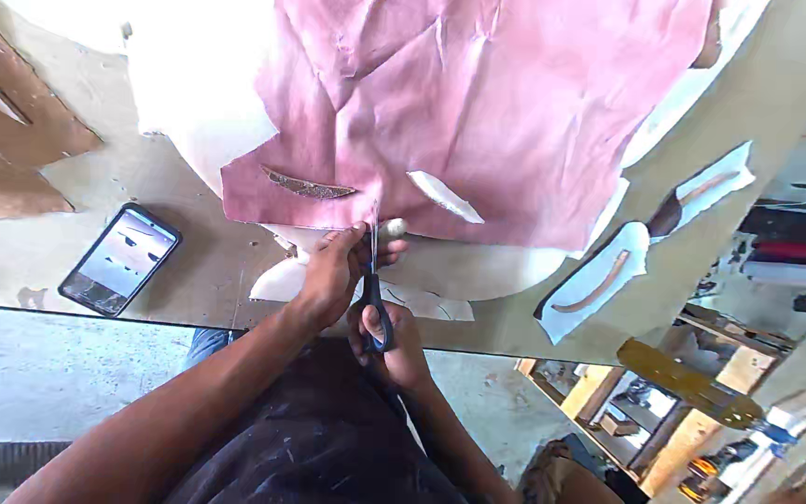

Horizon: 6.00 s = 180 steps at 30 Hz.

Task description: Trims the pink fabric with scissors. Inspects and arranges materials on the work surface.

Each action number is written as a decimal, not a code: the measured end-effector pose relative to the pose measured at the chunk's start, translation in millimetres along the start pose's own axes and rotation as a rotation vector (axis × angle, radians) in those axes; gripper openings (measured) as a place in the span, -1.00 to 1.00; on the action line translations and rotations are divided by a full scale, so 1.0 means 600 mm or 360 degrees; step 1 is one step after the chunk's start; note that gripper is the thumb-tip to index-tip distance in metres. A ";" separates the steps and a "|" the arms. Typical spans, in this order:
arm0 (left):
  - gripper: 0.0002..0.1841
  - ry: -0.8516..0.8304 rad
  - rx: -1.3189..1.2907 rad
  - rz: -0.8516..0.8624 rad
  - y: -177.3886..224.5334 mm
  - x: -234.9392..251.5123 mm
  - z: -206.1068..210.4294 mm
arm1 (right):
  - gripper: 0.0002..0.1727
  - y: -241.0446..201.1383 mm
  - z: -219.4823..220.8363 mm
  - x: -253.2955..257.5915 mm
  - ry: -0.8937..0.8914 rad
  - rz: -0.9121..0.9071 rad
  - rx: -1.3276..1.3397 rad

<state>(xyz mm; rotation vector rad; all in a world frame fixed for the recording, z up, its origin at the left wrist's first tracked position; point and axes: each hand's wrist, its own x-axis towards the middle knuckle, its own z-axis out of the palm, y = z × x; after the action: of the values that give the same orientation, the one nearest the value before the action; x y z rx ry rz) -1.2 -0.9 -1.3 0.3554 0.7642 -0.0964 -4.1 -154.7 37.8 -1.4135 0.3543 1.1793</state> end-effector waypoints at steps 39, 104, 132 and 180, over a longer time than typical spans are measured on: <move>-0.58 -0.0114 0.0284 0.0205 -0.001 -0.009 -0.044 | -0.37 -0.280 -0.105 0.117 -0.0353 0.0199 -0.1414; -0.60 -0.0116 0.0327 0.0366 -0.015 -0.016 -0.056 | -0.46 -0.375 0.102 0.290 -0.1255 -0.0005 -0.2172; -0.70 -0.0007 0.2819 0.1487 0.172 -0.088 -0.031 | -0.67 -0.152 -0.019 0.058 -0.0086 -0.1149 -0.0861; -0.72 0.0998 0.1706 0.1648 0.204 -0.319 0.013 | -0.54 -0.121 0.260 -0.007 -0.0016 -0.2006 -0.1084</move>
<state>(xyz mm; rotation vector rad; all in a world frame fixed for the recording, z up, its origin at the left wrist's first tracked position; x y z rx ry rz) -107.9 102.5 170.8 1.8200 1.0056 0.6394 -16.9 -1.8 115.8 -1.7247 -0.9399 0.2148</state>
